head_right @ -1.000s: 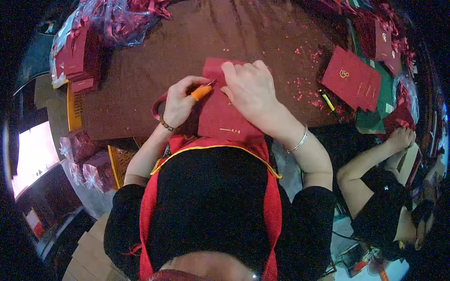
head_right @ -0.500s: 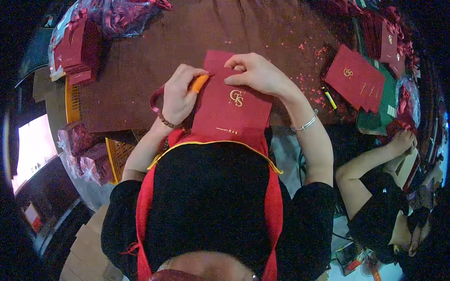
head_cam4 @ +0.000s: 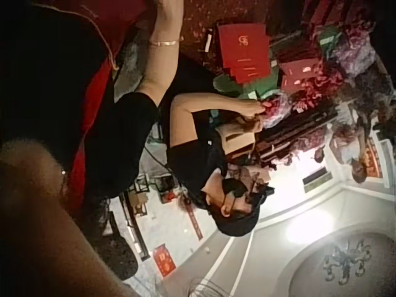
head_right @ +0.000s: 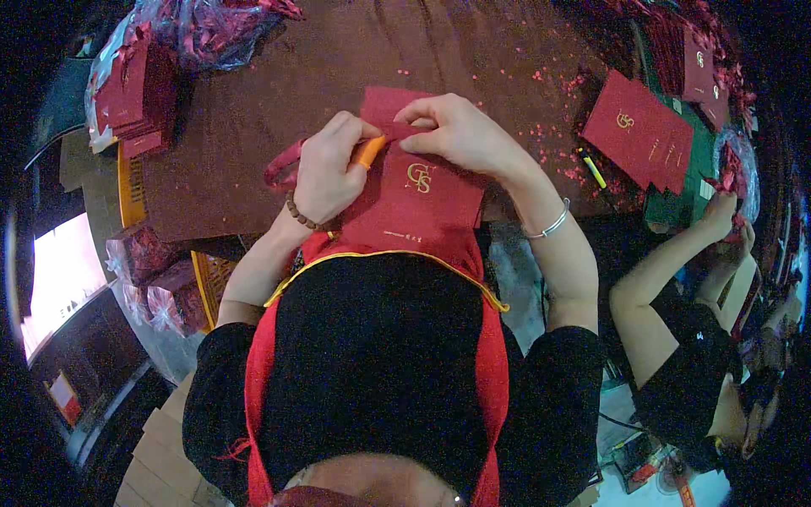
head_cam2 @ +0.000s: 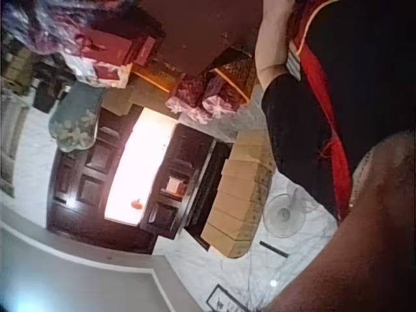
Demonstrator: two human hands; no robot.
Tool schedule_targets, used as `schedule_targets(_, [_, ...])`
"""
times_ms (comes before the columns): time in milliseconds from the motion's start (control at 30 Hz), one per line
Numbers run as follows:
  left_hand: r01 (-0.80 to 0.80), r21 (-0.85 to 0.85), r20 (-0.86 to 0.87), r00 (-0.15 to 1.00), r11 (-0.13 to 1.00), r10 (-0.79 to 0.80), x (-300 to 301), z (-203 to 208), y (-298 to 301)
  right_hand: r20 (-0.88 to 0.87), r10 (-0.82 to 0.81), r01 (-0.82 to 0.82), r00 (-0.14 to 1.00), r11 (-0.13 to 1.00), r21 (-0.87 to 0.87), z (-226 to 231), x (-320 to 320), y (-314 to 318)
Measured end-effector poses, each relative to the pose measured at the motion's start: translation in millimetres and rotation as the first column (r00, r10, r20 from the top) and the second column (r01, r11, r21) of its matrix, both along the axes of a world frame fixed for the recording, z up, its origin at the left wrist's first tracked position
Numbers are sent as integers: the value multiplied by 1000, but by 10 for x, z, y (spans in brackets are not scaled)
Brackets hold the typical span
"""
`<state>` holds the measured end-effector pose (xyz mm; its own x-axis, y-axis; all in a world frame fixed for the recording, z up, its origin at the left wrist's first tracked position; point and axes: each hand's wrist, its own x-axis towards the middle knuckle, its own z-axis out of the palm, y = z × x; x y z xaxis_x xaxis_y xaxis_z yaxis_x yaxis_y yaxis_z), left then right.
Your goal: The person assembles gift bags by threading ribbons through the bags to attach handles, folding the bags into shape, and stacking the completed bags.
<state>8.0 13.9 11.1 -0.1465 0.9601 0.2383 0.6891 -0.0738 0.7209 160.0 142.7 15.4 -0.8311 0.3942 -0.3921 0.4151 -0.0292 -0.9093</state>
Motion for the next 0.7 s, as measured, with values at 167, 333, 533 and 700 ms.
schedule_targets(167, [-22, -4, -20, 1000, 1000, 22, -25, 1, -9, -8, -18, 19, 1000, 994, 107, -4, 0, -72])
schedule_targets(333, [-43, -78, 5, 999, 996, 44, -18, 53, -7, -40, -36, 41, 999, 989, 139, 42, 17, -125])
schedule_targets(533, [-25, 143, -221, 974, 989, 57, 92, 52, 13, 0, -26, 26, 1000, 994, 106, 36, -30, -176])
schedule_targets(700, [54, 252, -368, 929, 966, 44, 132, 0, -21, -18, -50, 51, 999, 994, 100, 63, -22, -227])
